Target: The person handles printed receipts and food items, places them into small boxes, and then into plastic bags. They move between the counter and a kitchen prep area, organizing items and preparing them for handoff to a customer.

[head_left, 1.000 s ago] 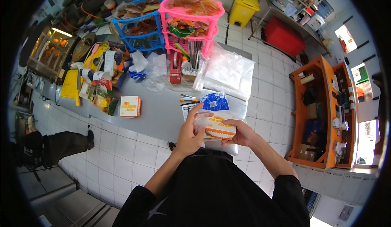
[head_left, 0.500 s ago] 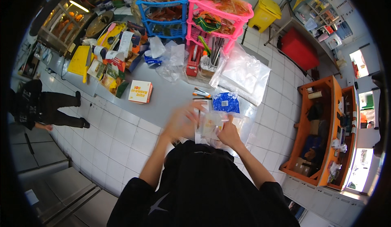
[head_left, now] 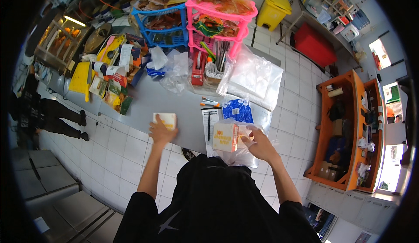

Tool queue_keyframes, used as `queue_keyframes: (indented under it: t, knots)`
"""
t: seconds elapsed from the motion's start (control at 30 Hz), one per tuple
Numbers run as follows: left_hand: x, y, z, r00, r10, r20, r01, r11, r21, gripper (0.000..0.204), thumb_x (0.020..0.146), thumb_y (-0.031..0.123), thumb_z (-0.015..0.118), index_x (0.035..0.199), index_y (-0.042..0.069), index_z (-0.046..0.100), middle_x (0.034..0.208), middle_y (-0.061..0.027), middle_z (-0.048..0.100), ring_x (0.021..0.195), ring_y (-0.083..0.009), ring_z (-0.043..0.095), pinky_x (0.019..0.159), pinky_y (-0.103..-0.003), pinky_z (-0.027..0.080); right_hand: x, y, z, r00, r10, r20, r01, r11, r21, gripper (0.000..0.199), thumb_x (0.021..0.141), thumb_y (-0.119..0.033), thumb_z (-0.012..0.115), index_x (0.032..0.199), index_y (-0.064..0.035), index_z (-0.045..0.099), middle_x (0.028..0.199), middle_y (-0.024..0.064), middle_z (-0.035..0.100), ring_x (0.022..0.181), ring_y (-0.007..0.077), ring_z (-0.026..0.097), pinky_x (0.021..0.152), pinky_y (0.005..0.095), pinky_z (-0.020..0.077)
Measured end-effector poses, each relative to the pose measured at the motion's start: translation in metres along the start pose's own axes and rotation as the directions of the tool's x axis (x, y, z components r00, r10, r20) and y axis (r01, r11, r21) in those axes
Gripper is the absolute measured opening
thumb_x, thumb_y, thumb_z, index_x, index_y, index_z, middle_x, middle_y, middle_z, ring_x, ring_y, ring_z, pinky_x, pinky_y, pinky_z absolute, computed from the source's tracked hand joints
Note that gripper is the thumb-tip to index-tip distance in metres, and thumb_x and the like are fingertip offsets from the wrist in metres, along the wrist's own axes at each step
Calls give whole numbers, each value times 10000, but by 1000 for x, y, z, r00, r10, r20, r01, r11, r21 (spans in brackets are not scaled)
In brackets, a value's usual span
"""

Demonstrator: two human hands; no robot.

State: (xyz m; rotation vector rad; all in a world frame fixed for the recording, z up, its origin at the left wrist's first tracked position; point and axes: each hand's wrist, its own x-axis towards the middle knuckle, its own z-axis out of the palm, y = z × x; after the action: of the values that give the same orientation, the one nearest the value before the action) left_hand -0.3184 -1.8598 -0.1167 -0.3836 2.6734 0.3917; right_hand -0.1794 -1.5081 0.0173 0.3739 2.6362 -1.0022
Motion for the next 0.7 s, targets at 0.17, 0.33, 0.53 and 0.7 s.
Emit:
queue_keyframes:
  t: [0.17, 0.33, 0.53, 0.7]
  knots:
    - [-77, 7, -40, 793, 291, 535, 273, 615, -740, 1045, 760, 356, 832, 1517, 94, 162, 1312, -231, 447, 1184, -331, 561, 940, -451, 523, -29, -8, -32, 1000, -20, 13, 16, 973, 229, 447, 989, -199, 607, 1397, -44, 507, 1089, 189, 650, 926, 257, 661, 815, 351, 529]
    - [-180, 94, -113, 716, 692, -95, -483, 393, -782, 1065, 725, 270, 890, 1493, 18, 196, 1280, -194, 475, 1174, -290, 552, 970, -426, 492, -56, -30, -61, 980, -195, 40, 90, 614, 784, 508, 998, -221, 614, 1423, 6, 452, 1186, 151, 648, 1030, 225, 649, 890, 349, 524]
    - [-231, 167, -112, 558, 821, -123, -762, 449, -467, 1082, 686, 388, 914, 1477, -3, 287, 1335, -240, 426, 1214, -399, 469, 1009, -480, 407, -65, -22, -15, 997, -23, 68, -62, 192, 979, 599, 981, -325, 544, 1447, 22, 399, 1364, 177, 556, 1209, 290, 592, 1042, 421, 457]
    - [-214, 153, -60, 609, 791, -56, -771, 574, -274, 1055, 713, 438, 881, 1490, 26, 299, 1346, -230, 415, 1259, -420, 407, 1003, -559, 314, -54, 51, -3, 935, 146, 324, -302, -150, 941, 583, 894, -273, 575, 1374, 43, 477, 1310, 168, 610, 1176, 297, 619, 1031, 435, 468]
